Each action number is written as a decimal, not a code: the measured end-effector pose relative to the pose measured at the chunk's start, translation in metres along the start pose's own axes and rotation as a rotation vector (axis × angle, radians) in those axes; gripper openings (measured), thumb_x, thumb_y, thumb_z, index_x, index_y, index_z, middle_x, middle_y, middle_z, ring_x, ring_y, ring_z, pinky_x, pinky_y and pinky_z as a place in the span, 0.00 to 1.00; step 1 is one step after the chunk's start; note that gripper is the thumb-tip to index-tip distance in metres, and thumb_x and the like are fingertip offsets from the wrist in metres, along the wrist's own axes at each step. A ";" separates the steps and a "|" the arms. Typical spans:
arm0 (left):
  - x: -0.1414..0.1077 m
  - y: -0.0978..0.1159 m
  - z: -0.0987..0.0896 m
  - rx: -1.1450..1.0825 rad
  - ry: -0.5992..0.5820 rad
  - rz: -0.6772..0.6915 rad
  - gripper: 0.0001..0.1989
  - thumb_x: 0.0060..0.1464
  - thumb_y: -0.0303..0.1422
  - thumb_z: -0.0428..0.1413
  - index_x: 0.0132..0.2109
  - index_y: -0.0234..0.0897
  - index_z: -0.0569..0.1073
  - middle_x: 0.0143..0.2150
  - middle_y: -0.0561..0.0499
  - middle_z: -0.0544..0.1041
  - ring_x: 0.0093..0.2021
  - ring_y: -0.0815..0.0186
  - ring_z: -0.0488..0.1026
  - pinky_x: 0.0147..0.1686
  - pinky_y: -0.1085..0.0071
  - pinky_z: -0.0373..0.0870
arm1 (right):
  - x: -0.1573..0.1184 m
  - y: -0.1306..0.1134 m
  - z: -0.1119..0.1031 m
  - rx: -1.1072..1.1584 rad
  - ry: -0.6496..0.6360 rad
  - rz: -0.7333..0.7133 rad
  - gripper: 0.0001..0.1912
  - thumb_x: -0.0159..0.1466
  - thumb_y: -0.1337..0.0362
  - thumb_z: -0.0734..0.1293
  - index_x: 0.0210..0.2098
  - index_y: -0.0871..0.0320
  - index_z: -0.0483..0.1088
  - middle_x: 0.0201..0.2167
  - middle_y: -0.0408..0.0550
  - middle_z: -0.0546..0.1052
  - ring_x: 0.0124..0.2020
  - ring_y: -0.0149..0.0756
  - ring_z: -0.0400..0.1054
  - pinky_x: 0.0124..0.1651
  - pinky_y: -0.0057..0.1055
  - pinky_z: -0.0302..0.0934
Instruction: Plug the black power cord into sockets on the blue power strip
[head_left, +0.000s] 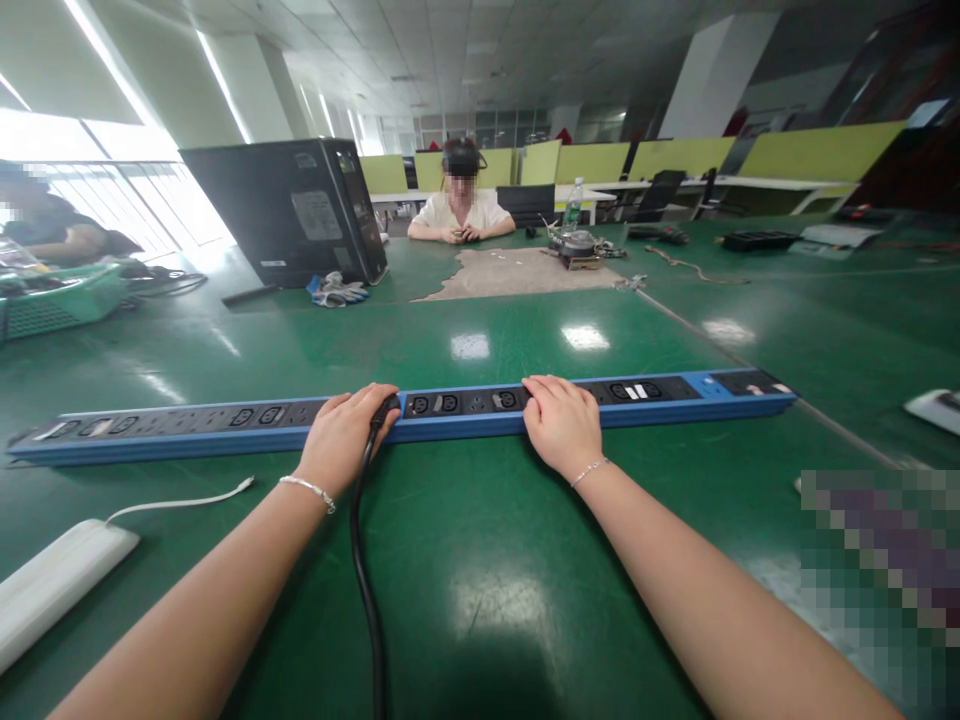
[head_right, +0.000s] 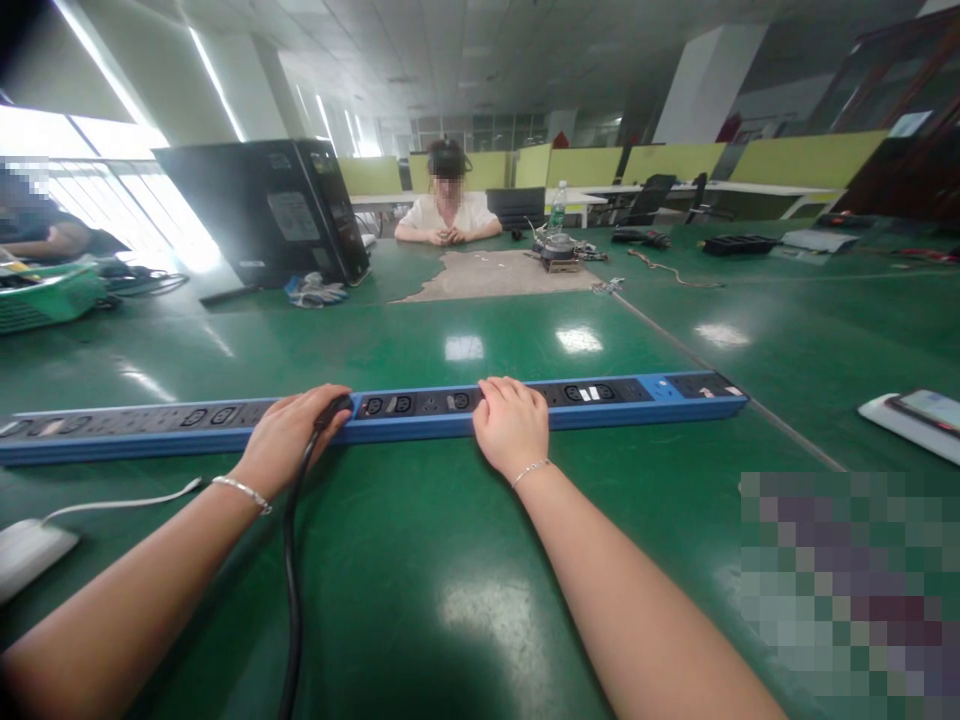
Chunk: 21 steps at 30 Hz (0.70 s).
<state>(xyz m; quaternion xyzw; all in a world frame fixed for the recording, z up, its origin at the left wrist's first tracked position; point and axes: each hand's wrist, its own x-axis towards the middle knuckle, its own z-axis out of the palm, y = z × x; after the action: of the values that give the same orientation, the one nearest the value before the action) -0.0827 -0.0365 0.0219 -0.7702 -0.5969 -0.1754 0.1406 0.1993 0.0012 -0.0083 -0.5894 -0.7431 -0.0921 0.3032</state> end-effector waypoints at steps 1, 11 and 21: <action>-0.001 0.001 0.002 -0.004 0.011 -0.011 0.17 0.60 0.41 0.42 0.52 0.42 0.66 0.48 0.50 0.75 0.47 0.62 0.73 0.49 0.65 0.62 | 0.000 0.000 0.000 -0.001 0.002 0.000 0.18 0.63 0.65 0.56 0.48 0.55 0.71 0.50 0.44 0.73 0.54 0.38 0.62 0.53 0.38 0.49; 0.002 0.001 -0.004 0.007 -0.078 -0.053 0.17 0.60 0.42 0.42 0.52 0.45 0.65 0.50 0.51 0.75 0.47 0.61 0.73 0.54 0.59 0.59 | 0.000 -0.001 0.001 0.021 -0.002 0.005 0.19 0.63 0.65 0.55 0.48 0.55 0.71 0.51 0.47 0.73 0.54 0.40 0.62 0.54 0.40 0.49; -0.001 0.002 0.005 -0.085 -0.007 -0.068 0.17 0.60 0.41 0.42 0.52 0.42 0.66 0.48 0.49 0.75 0.46 0.62 0.73 0.48 0.64 0.63 | 0.000 -0.001 0.000 0.013 -0.004 0.006 0.19 0.63 0.65 0.55 0.48 0.55 0.71 0.50 0.46 0.73 0.54 0.39 0.62 0.53 0.39 0.48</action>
<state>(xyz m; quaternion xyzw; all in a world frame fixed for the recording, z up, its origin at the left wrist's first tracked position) -0.0803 -0.0360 0.0166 -0.7554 -0.6152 -0.2024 0.0998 0.1981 0.0007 -0.0083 -0.5898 -0.7426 -0.0850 0.3059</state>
